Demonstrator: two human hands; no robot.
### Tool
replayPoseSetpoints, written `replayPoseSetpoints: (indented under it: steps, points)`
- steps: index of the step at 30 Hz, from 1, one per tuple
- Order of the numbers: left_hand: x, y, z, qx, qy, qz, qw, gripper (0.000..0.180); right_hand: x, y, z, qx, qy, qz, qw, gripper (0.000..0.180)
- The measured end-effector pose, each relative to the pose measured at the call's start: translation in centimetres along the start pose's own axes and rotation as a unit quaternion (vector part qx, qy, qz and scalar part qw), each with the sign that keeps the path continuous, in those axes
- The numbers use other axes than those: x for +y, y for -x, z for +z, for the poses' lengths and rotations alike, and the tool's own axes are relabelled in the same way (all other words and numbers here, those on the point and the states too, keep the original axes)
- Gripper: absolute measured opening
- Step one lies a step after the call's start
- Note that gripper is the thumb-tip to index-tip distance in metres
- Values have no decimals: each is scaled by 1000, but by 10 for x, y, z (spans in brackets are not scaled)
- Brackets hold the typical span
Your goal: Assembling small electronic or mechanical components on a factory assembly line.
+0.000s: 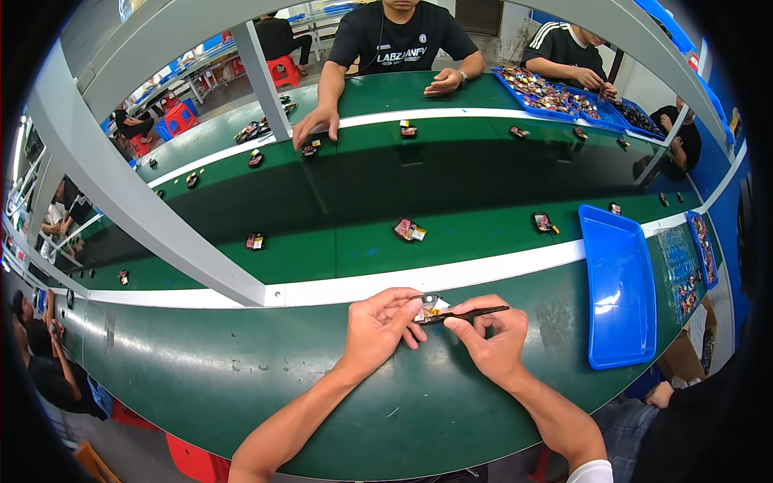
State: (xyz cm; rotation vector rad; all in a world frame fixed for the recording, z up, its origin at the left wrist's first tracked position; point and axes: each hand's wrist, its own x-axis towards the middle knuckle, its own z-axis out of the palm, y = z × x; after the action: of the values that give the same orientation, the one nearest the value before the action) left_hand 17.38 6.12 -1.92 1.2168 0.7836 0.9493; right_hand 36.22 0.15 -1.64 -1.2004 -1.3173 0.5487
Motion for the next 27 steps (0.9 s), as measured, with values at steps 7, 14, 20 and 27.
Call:
replayPoseSetpoints:
  steps: [7,14,20,27]
  points:
    - [1,-2,4,7,4,1,1000,24,1,-4,-4,-27,26,-53,998,10]
    - [1,-5,11,11,-25,-7,1000,21,3,-7,-9,-34,58,-92,994,12]
    - [-2,-8,15,29,-23,8,999,18,2,-8,-8,-25,53,-118,991,13]
    - [-3,-10,22,39,-58,1,998,15,5,-11,-11,-46,72,-184,979,14]
